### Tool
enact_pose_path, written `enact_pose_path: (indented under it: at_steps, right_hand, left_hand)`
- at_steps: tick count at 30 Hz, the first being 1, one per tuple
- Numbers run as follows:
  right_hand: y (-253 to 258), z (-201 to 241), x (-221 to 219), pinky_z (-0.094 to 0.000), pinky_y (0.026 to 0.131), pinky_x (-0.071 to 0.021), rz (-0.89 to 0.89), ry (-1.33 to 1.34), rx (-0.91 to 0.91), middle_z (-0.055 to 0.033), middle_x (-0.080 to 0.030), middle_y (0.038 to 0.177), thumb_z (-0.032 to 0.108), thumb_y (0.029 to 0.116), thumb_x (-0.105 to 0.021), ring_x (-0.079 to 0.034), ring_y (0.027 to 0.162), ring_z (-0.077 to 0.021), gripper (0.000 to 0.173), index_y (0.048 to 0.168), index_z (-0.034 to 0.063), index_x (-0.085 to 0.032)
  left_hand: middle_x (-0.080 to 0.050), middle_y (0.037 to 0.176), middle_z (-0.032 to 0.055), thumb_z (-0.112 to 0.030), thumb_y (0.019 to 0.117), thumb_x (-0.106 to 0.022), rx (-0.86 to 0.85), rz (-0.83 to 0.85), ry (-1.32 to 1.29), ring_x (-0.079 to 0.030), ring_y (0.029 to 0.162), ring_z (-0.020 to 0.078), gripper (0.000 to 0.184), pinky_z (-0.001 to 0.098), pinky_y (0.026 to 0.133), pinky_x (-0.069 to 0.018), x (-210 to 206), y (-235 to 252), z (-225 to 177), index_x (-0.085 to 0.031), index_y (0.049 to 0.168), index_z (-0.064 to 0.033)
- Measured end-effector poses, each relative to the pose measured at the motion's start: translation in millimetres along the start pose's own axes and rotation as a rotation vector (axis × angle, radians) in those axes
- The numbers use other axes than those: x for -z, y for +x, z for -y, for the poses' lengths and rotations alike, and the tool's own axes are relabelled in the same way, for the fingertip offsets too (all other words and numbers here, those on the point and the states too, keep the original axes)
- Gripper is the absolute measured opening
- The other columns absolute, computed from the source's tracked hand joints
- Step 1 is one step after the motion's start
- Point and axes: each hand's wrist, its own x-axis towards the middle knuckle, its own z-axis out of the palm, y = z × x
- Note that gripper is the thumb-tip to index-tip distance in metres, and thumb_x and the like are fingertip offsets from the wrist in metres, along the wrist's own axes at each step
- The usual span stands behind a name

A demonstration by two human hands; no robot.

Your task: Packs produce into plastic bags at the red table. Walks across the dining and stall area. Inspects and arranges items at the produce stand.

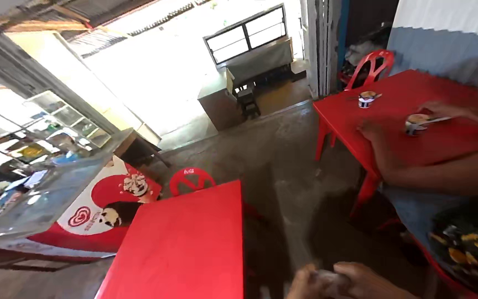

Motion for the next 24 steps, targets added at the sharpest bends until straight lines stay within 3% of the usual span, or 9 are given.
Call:
enact_pose_path:
  at_steps: [2, 4, 8, 12, 14, 16, 19, 22, 24]
  right_hand:
    - [56.6, -19.7, 40.6, -0.066, 0.097, -0.0488, -0.034, 0.014, -0.023, -0.0289, -0.069, 0.114, 0.015, 0.0931, -0.073, -0.066, 0.109, -0.0469, 0.031, 0.116, -0.0067, -0.069]
    - [116.7, -30.4, 88.6, -0.066, 0.098, -0.048, -0.033, 0.0, -0.034, -0.0293, -0.067, 0.117, 0.017, 0.0952, -0.071, -0.065, 0.111, -0.0469, 0.034, 0.119, -0.0061, -0.068]
    - [237.5, -42.7, 186.6, -0.0638, 0.088, -0.0534, -0.126, -0.142, 0.138, -0.028, -0.069, 0.105, 0.019, 0.0928, -0.073, -0.068, 0.1, -0.046, 0.029, 0.107, -0.0061, -0.071]
    - [368.6, -24.2, 275.4, -0.0601, 0.086, -0.0552, -0.137, -0.406, 0.415, -0.0271, -0.07, 0.1, 0.011, 0.0932, -0.071, -0.069, 0.098, -0.0459, 0.017, 0.102, -0.0033, -0.073]
    - [434.5, -20.3, 315.9, -0.0571, 0.089, -0.0548, -0.157, -0.506, 0.529, -0.0228, -0.07, 0.098, 0.006, 0.0903, -0.071, -0.069, 0.099, -0.0426, 0.008, 0.096, -0.0001, -0.073]
    - [501.7, -27.1, 356.2, -0.0567, 0.093, -0.0544, -0.173, -0.527, 0.59, -0.0214, -0.071, 0.104, 0.002, 0.0879, -0.072, -0.068, 0.104, -0.0415, 0.007, 0.095, 0.0014, -0.073]
    - [598.2, -51.8, 414.9, -0.0648, 0.105, -0.0465, -0.241, -0.459, 0.619, -0.02, -0.069, 0.123, 0.017, 0.0867, -0.079, -0.064, 0.118, -0.0414, 0.018, 0.102, 0.0076, -0.075]
    - [678.3, -55.1, 498.6, -0.0737, 0.114, -0.028, -0.291, -0.34, 0.532, -0.0262, -0.059, 0.139, 0.025, 0.0892, -0.078, -0.052, 0.134, -0.047, 0.029, 0.114, 0.0098, -0.076]
    - [712.3, -56.2, 553.7, -0.0741, 0.115, -0.0264, -0.352, -0.334, 0.469, -0.0266, -0.057, 0.142, 0.025, 0.0872, -0.079, -0.051, 0.136, -0.0469, 0.034, 0.119, 0.0125, -0.075]
  left_hand:
    - [-0.067, 0.105, 0.0206, -0.023, 0.1067, -0.052, 0.109, 0.089, -0.098, -0.066, 0.087, 0.024, 0.038, 0.0433, 0.083, -0.0561, 40.9, 68.4, -18.1, -0.06, 0.126, 0.008]
    - [-0.066, 0.099, 0.0147, -0.027, 0.1098, -0.044, 0.143, 0.042, -0.221, -0.063, 0.081, 0.0169, 0.039, 0.0384, 0.078, -0.0556, 82.8, 140.1, -26.7, -0.061, 0.124, 0.0058]
    - [-0.069, 0.103, 0.0122, -0.027, 0.1101, -0.037, 0.169, -0.15, -0.604, -0.067, 0.086, 0.0166, 0.038, 0.0366, 0.079, -0.0569, 164.4, 271.9, -34.5, -0.056, 0.125, 0.0028]
    - [-0.073, 0.097, 0.0055, -0.044, 0.1101, -0.021, 0.343, 0.084, -0.838, -0.071, 0.085, 0.0166, 0.055, 0.0349, 0.077, -0.0598, 258.8, 351.9, -58.4, -0.06, 0.12, -0.0074]
    - [-0.074, 0.1, 0.0044, -0.036, 0.1087, -0.024, 0.288, 0.161, -0.913, -0.072, 0.09, 0.0171, 0.048, 0.0363, 0.082, -0.0601, 304.0, 390.3, -67.9, -0.062, 0.119, -0.0097]
    - [-0.075, 0.101, 0.0038, -0.029, 0.1027, -0.039, 0.181, 0.111, -0.912, -0.072, 0.092, 0.0164, 0.035, 0.0365, 0.085, -0.06, 350.5, 442.1, -68.1, -0.062, 0.12, -0.0096]
    - [-0.074, 0.103, 0.0037, -0.026, 0.0986, -0.057, 0.069, 0.028, -0.869, -0.071, 0.091, 0.0153, 0.031, 0.036, 0.085, -0.06, 420.9, 538.5, -71.9, -0.063, 0.123, -0.0076]
    - [-0.074, 0.101, 0.0044, -0.013, 0.0988, -0.05, -0.014, -0.036, -0.734, -0.071, 0.087, 0.0132, 0.033, 0.0345, 0.081, -0.0604, 500.4, 647.5, -109.6, -0.059, 0.127, -0.0014]
    - [-0.071, 0.105, 0.0069, -0.007, 0.0988, -0.05, -0.028, -0.101, -0.677, -0.069, 0.089, 0.0118, 0.035, 0.0337, 0.082, -0.0593, 538.3, 709.1, -146.0, -0.058, 0.131, 0.0022]
